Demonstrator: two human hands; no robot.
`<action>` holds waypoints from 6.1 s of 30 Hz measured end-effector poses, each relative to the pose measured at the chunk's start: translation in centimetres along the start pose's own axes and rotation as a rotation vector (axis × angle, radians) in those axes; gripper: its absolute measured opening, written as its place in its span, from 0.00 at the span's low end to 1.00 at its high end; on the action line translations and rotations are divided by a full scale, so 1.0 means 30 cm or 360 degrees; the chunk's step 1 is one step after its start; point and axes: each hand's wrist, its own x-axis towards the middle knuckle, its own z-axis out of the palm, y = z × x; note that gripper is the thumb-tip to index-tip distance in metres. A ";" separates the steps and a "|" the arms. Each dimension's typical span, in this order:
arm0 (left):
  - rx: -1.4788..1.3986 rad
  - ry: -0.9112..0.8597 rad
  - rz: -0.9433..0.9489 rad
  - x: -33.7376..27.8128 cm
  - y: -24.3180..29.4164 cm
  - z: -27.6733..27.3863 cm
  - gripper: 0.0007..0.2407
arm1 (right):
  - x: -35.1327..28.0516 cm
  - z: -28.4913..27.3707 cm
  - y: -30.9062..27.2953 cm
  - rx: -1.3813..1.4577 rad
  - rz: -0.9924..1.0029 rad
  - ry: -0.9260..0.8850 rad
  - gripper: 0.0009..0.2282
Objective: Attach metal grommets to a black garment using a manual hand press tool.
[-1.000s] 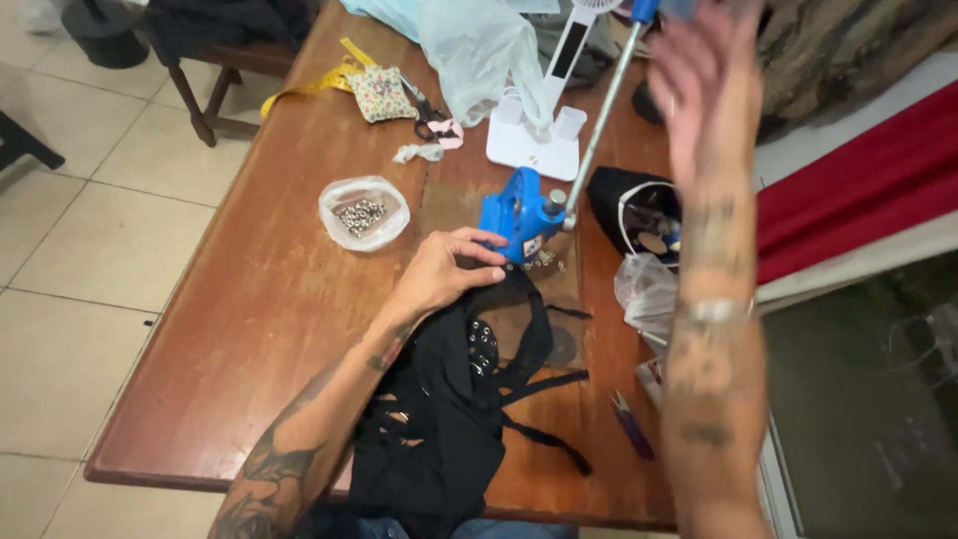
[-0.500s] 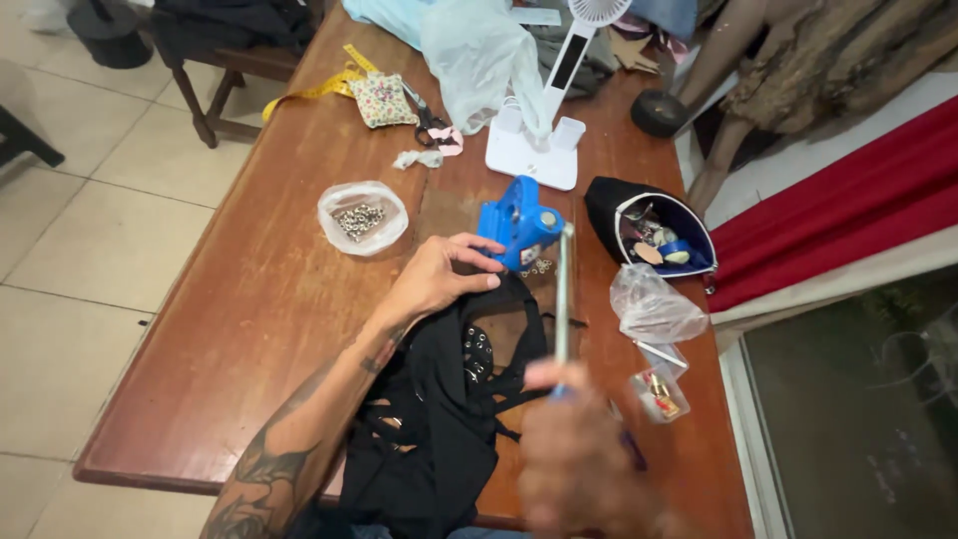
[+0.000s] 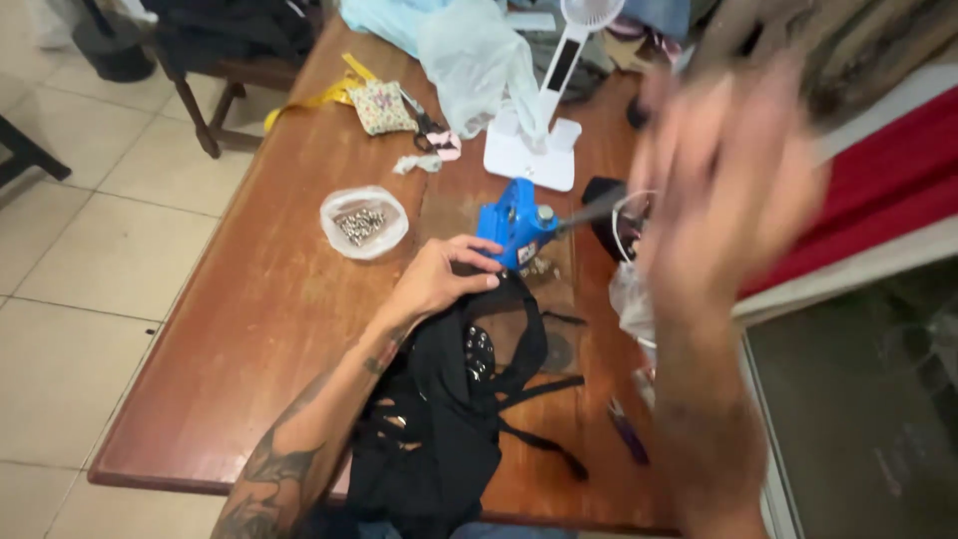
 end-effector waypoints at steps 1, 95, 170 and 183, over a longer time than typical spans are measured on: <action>0.0004 0.0013 -0.0025 -0.009 -0.001 0.003 0.09 | 0.083 -0.036 0.138 0.0206 0.0325 0.0157 0.11; 0.0812 -0.0380 -0.0726 -0.232 0.243 0.137 0.08 | -0.726 0.929 0.798 -0.1195 0.0241 -0.1457 0.03; 0.0608 -0.0563 -0.0820 -0.246 0.280 0.110 0.11 | -0.946 -0.168 0.367 -0.0962 0.1058 -0.0647 0.09; 0.0588 -0.0566 -0.0829 -0.247 0.268 0.114 0.10 | -0.910 -0.192 0.375 -0.0843 0.1344 -0.0768 0.06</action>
